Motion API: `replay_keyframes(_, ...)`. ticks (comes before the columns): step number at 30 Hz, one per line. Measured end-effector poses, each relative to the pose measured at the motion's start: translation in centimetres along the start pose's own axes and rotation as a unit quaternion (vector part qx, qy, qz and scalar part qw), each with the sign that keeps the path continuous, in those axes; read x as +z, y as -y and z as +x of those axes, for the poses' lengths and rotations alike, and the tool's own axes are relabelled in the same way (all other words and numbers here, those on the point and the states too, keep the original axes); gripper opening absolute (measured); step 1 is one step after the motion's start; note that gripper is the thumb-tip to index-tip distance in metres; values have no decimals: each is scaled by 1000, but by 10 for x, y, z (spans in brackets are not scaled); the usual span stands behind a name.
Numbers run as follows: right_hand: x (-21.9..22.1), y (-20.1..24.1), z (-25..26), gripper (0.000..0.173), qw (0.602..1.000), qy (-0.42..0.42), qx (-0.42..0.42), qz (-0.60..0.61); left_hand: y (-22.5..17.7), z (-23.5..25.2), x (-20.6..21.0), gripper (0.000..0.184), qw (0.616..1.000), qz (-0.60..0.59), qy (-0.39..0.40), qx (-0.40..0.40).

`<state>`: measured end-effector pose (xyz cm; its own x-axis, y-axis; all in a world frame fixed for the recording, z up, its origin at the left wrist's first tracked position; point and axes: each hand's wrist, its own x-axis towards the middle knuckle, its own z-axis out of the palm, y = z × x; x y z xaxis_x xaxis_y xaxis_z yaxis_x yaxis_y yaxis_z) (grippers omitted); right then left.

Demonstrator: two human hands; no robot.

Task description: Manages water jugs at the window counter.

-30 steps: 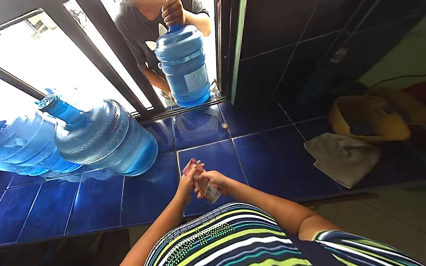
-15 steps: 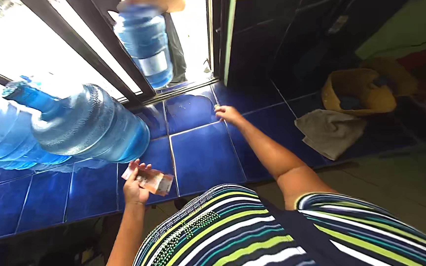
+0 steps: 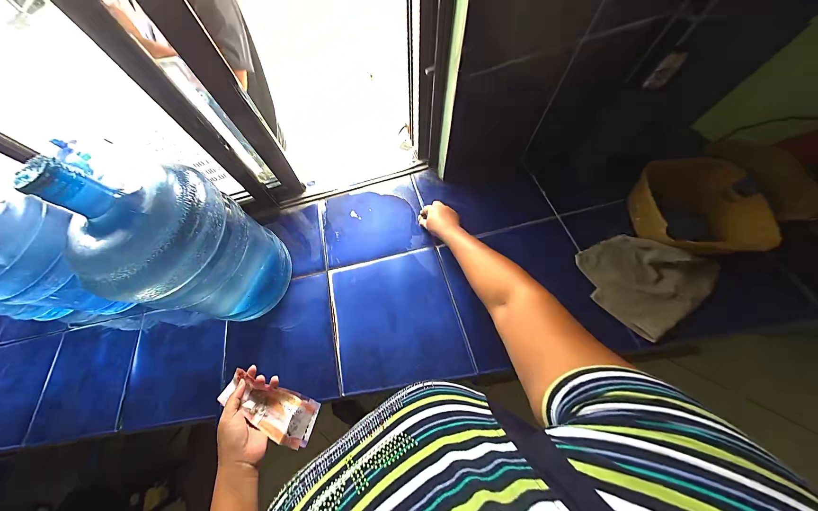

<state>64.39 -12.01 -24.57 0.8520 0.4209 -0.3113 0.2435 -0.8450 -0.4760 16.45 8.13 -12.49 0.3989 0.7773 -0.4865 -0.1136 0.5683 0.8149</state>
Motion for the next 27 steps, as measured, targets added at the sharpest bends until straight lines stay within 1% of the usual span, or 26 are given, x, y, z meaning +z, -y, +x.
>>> replay_keyframes(2, -5, 8, 6, 33, 999, 23, 28, 6, 4, -5, -13, 40, 1000, -4, -14, -3)
replay_keyframes(4, -8, 12, 13, 39, 996, 58, 61, -12, 12, -8, -27, 39, 999, -11, -31, -4)
replay_keyframes(7, -6, 11, 17, 39, 994, 91, 60, -14, 21, -16, -42, 40, 998, -31, -47, -5)
replay_keyframes(8, -3, 9, 16, 39, 994, 98, 49, 20, 23, -20, -46, 39, 998, -37, -52, -5)
replay_keyframes(9, 2, 7, 10, 39, 990, 103, 36, 90, 23, -24, -50, 38, 997, -40, -58, -4)
replay_keyframes(10, 6, 4, 0, 39, 977, 110, 17, 185, 23, -28, -53, 37, 997, -43, -63, -3)
replay_keyframes(11, 8, 2, -16, 38, 950, 124, -6, 286, 23, -31, -56, 35, 997, -46, -67, -1)
replay_keyframes(12, 9, -1, -36, 35, 914, 153, -30, 375, 21, -33, -60, 33, 997, -47, -68, 1)
replay_keyframes(13, 10, -6, -61, 30, 878, 187, -53, 438, 20, -35, -65, 31, 997, -47, -68, 1)
replay_keyframes(14, 11, -11, -90, 23, 847, 222, -71, 477, 19, -37, -67, 32, 996, -46, -75, 1)
replay_keyframes(15, 12, -17, -122, 18, 826, 261, -83, 493, 17, -40, -69, 32, 996, -45, -75, 1)
replay_keyframes(17, 17, -30, -188, 14, 803, 347, -85, 477, 13, -47, -71, 31, 997, -41, -69, 0)
replay_keyframes(18, 23, -38, -222, 17, 800, 383, -71, 456, 13, -49, -73, 30, 998, -39, -56, -3)
replay_keyframes(20, 45, -58, -284, 29, 805, 426, 4, 413, 15, -54, -78, 30, 999, -26, -26, -19)
replay_keyframes(22, 76, -79, -336, 36, 824, 429, 106, 355, 23, -55, -90, 34, 999, 17, 19, -41)
replay_keyframes(24, 110, -110, -377, 34, 839, 414, 171, 309, 44, -48, -116, 37, 990, 116, 72, -44)
replay_keyframes(25, 126, -129, -392, 31, 848, 407, 189, 282, 60, -41, -134, 36, 977, 187, 94, -43)
replay_keyframes(26, 140, -152, -402, 26, 857, 403, 203, 249, 79, -34, -155, 34, 954, 278, 102, -46)
replay_keyframes(27, 156, -178, -409, 24, 870, 391, 210, 214, 98, -30, -179, 32, 919, 378, 94, -62)
